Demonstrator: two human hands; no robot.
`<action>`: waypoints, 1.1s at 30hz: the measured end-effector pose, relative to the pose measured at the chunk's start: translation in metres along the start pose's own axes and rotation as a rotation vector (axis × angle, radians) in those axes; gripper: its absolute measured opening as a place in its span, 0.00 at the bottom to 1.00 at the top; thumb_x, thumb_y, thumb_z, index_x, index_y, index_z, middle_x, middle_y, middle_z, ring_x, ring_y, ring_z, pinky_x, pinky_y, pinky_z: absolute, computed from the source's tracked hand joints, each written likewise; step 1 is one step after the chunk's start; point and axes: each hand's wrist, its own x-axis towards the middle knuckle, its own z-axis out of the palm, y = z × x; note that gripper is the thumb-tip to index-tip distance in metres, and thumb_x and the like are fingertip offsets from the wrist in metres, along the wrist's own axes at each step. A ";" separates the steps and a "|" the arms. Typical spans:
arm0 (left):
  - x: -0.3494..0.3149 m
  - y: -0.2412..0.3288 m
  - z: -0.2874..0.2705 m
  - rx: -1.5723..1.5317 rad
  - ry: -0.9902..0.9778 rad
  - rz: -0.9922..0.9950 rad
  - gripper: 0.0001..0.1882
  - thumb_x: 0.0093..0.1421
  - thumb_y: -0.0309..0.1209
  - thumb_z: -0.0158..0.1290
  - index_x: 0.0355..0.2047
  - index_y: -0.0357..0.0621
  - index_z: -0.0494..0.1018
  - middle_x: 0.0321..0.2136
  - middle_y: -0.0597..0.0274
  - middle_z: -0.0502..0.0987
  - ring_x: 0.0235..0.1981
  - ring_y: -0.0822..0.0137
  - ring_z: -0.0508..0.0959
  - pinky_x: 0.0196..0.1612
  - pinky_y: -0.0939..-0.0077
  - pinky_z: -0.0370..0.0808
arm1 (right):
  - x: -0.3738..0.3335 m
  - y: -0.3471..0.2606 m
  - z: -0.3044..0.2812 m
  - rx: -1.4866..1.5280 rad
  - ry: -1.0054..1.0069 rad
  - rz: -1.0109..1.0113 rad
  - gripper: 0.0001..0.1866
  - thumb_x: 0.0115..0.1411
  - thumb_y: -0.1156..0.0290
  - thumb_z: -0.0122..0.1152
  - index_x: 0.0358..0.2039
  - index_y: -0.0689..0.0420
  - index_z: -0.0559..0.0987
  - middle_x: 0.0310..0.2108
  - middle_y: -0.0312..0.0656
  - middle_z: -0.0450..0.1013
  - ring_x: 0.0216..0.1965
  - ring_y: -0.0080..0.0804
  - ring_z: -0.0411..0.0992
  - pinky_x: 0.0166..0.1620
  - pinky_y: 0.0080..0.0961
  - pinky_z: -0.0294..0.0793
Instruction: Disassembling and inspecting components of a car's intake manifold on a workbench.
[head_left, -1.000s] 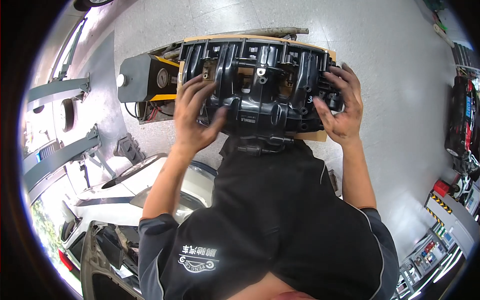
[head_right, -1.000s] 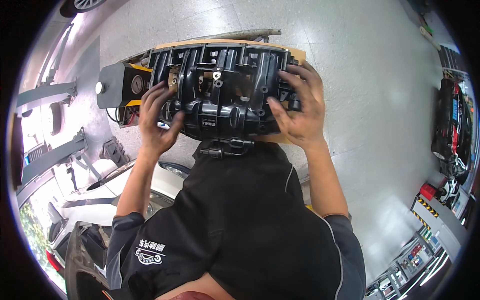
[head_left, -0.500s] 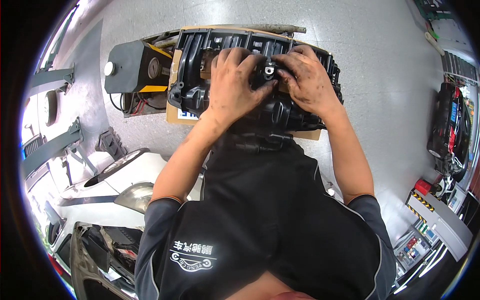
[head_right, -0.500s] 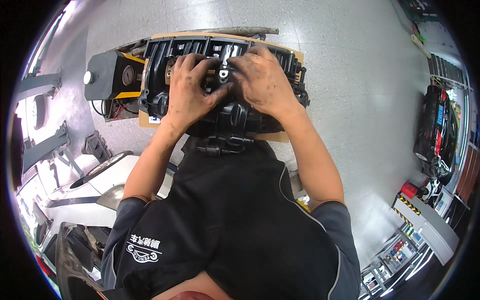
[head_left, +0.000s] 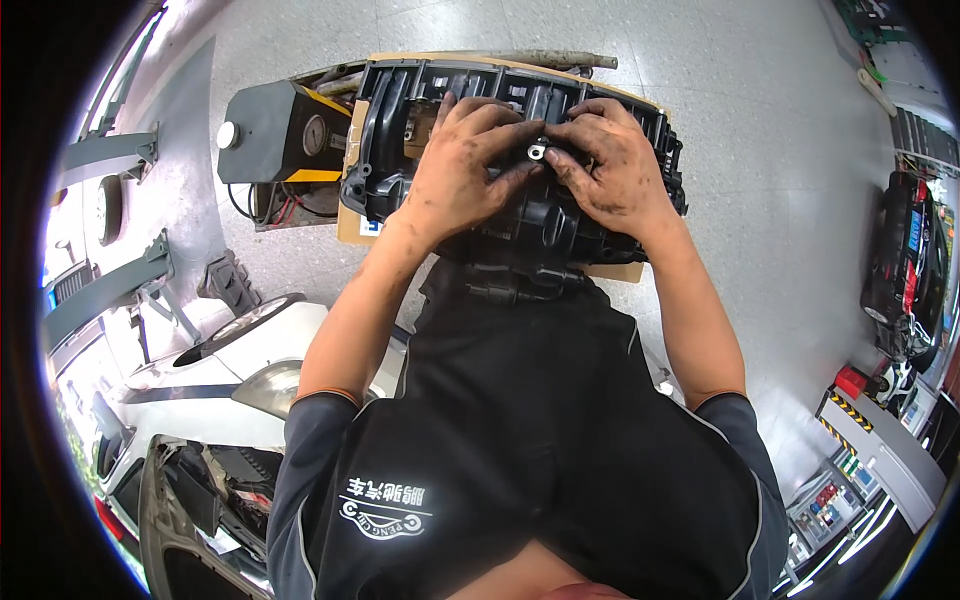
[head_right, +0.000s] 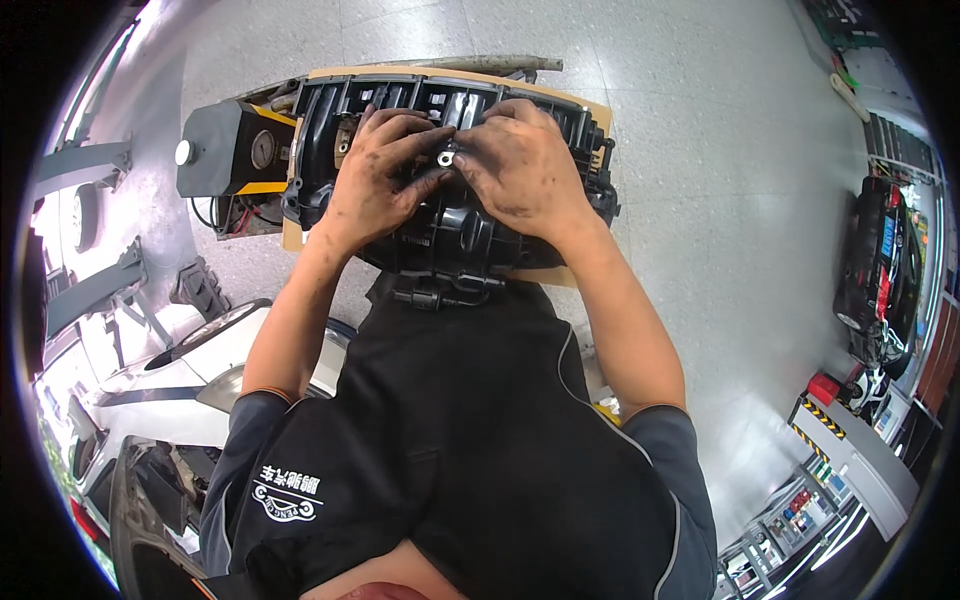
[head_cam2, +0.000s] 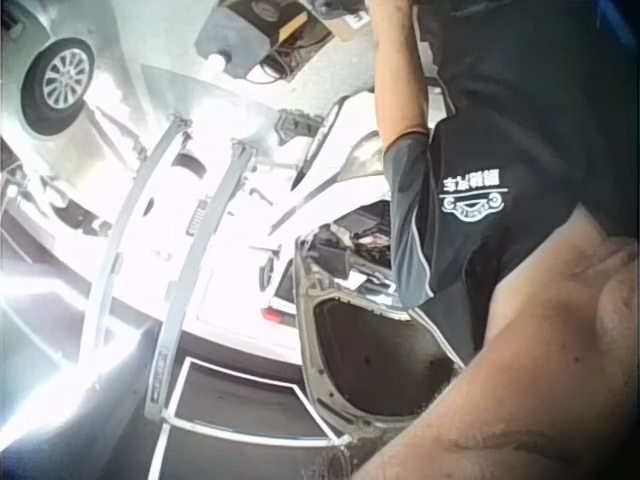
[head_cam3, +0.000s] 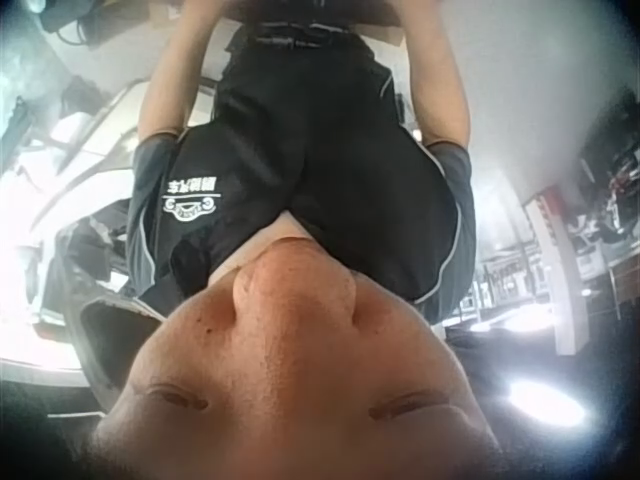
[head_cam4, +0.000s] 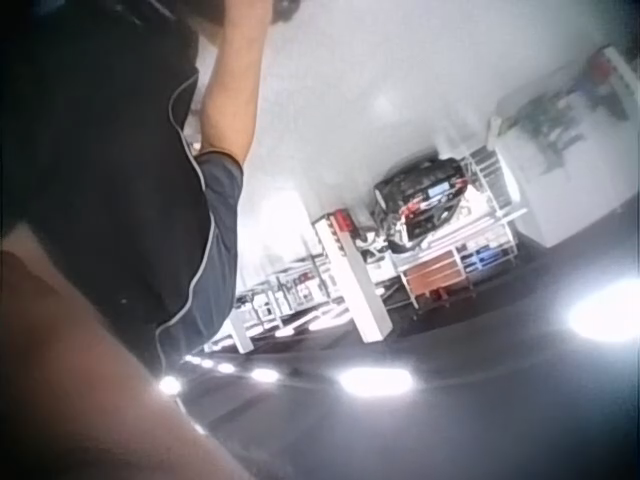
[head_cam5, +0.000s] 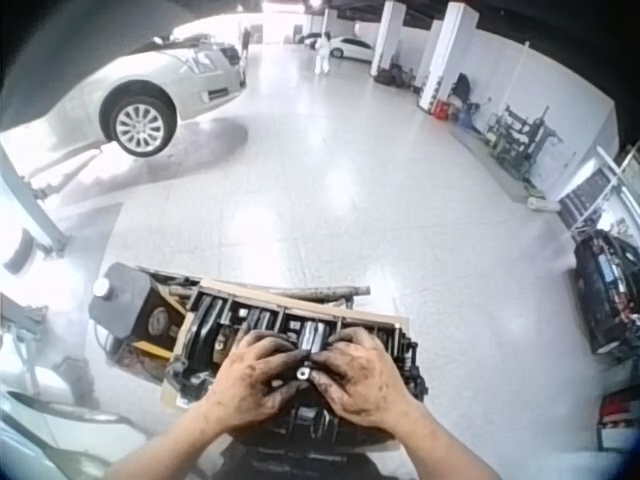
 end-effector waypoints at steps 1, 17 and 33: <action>0.001 -0.001 -0.001 -0.022 0.000 0.008 0.20 0.52 0.38 0.64 0.47 0.54 0.80 0.44 0.63 0.77 0.53 0.58 0.72 0.66 0.44 0.57 | 0.000 0.000 0.001 0.003 -0.005 0.002 0.12 0.55 0.71 0.66 0.40 0.60 0.83 0.36 0.47 0.78 0.47 0.46 0.72 0.51 0.37 0.73; -0.007 0.015 0.006 0.224 0.105 0.334 0.13 0.51 0.28 0.60 0.39 0.50 0.81 0.48 0.63 0.77 0.56 0.58 0.72 0.61 0.48 0.63 | -0.012 0.002 -0.019 -0.035 0.095 0.023 0.15 0.55 0.70 0.65 0.44 0.58 0.81 0.40 0.48 0.77 0.48 0.47 0.73 0.53 0.39 0.73; -0.008 -0.025 -0.002 0.123 0.076 0.229 0.20 0.59 0.31 0.61 0.51 0.40 0.77 0.54 0.47 0.72 0.54 0.48 0.72 0.53 0.55 0.72 | -0.483 -0.117 0.105 -0.171 0.441 1.666 0.22 0.56 0.60 0.61 0.47 0.61 0.79 0.40 0.55 0.79 0.43 0.49 0.78 0.46 0.38 0.76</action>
